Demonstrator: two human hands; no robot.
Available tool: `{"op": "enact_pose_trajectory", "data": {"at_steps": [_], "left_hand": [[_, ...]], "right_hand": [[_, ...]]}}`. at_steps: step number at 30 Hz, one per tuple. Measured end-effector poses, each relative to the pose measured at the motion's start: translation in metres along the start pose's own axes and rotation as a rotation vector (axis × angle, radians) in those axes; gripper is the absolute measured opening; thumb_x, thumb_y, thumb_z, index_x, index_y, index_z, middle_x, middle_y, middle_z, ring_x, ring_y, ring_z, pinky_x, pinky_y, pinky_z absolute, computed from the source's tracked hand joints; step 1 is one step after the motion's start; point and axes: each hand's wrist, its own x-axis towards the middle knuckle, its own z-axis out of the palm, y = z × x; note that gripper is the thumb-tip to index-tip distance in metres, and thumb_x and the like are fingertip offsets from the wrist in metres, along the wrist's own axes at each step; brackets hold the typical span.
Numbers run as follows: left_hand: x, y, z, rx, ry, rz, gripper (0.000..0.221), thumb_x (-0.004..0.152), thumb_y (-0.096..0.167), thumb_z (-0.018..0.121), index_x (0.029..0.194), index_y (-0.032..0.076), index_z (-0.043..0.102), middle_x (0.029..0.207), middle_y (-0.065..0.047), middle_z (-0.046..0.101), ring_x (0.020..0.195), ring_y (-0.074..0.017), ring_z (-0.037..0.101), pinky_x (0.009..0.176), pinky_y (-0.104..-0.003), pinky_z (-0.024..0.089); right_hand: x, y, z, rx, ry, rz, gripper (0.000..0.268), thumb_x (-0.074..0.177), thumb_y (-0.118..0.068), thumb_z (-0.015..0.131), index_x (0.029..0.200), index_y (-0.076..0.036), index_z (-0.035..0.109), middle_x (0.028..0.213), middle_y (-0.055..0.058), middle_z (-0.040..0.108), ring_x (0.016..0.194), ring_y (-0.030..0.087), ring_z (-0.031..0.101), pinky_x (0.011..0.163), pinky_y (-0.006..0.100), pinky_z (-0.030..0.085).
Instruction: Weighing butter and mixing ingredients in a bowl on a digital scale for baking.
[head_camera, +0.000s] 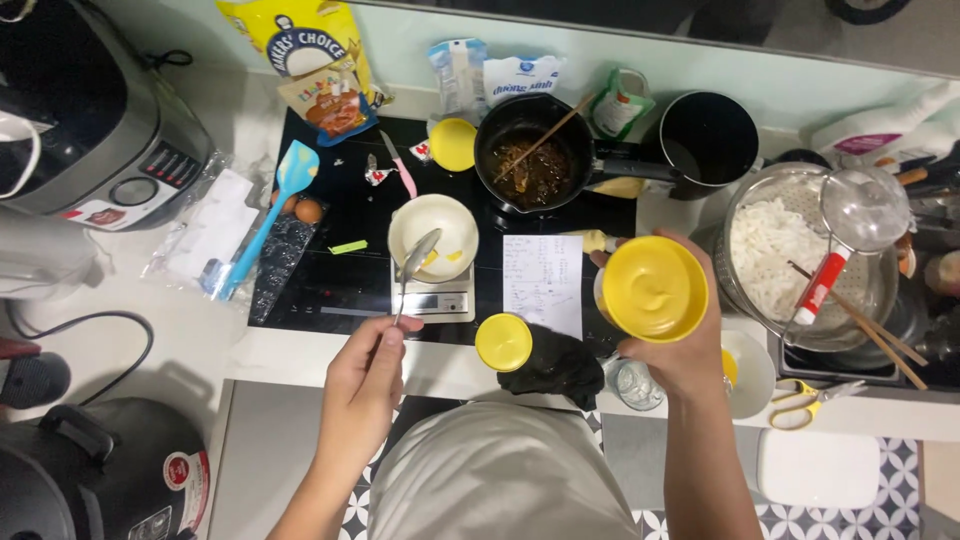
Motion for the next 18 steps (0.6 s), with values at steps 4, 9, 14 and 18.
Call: {"op": "enact_pose_trajectory", "data": {"at_steps": [4,9,14,18], "left_hand": [[-0.001,-0.009,-0.003,0.047,0.06,0.007,0.028,0.105,0.02,0.05,0.115,0.002,0.068,0.065,0.007,0.043,0.048,-0.0019,0.032,0.041,-0.022,0.027],[0.001,-0.016,-0.006,-0.006,0.073,-0.032,0.028,0.105,0.02,0.05,0.115,0.001,0.068,0.063,0.006,0.039,0.048,-0.0022,0.03,0.041,-0.023,0.025],[0.004,-0.015,-0.005,-0.041,0.08,-0.038,0.028,0.105,0.02,0.05,0.114,0.0,0.068,0.06,0.007,0.037,0.049,-0.0021,0.028,0.042,-0.022,0.023],[0.007,-0.012,-0.003,0.0,0.07,-0.022,0.028,0.105,0.021,0.05,0.114,0.0,0.068,0.061,0.007,0.038,0.049,-0.0022,0.029,0.043,-0.023,0.023]], "right_hand": [[0.006,-0.005,0.002,-0.141,0.006,0.005,0.115,0.065,-0.037,0.101,0.153,0.0,0.035,0.137,0.012,0.061,0.133,0.033,0.065,0.117,0.05,0.052],[0.002,0.004,-0.013,-0.28,0.028,-0.089,0.105,0.069,-0.039,0.099,0.147,-0.001,0.039,0.137,0.013,0.062,0.13,0.029,0.067,0.114,0.043,0.056],[-0.002,0.01,-0.028,-0.421,0.124,-0.152,0.093,0.071,-0.04,0.098,0.139,-0.002,0.047,0.129,0.013,0.065,0.113,0.021,0.069,0.105,0.036,0.059],[0.0,0.006,-0.026,-0.413,0.099,-0.139,0.094,0.072,-0.043,0.097,0.139,-0.003,0.045,0.128,0.011,0.065,0.12,0.021,0.069,0.105,0.034,0.058]]}}
